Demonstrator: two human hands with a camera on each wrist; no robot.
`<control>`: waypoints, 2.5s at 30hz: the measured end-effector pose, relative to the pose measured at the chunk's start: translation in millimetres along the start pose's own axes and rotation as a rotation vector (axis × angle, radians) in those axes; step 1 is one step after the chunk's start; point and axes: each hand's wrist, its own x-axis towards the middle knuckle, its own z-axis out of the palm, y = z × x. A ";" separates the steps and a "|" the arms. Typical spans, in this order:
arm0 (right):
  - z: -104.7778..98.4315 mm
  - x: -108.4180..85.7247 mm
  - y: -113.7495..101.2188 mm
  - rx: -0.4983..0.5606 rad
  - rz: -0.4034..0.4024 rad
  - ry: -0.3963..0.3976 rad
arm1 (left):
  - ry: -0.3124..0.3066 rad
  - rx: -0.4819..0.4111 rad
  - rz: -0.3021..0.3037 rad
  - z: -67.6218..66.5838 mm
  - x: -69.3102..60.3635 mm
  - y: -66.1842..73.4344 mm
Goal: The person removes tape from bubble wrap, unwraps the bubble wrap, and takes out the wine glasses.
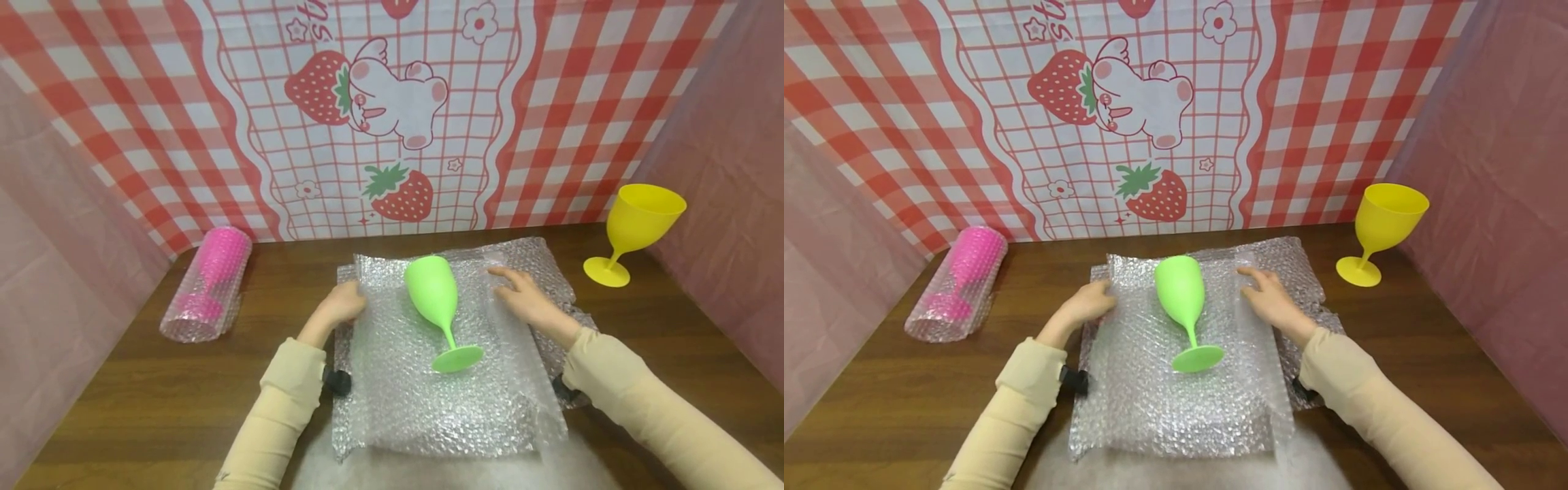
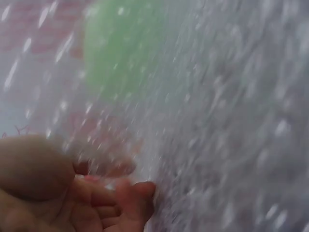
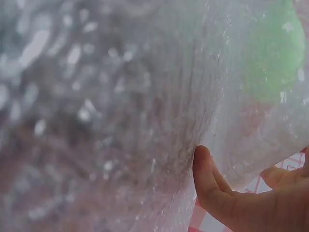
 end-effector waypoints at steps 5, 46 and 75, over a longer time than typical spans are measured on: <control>-4.0 -1.4 0.2 -0.010 0.053 -0.015 | -0.094 -0.063 0.006 -6.5 -1.1 -4.2; -37.9 -13.9 31.9 0.123 0.059 -0.136 | -0.146 -0.187 0.083 -13.6 2.1 -19.4; -50.8 -23.5 55.1 -0.121 0.157 -0.138 | -0.167 -0.169 0.058 -16.1 -1.8 -17.8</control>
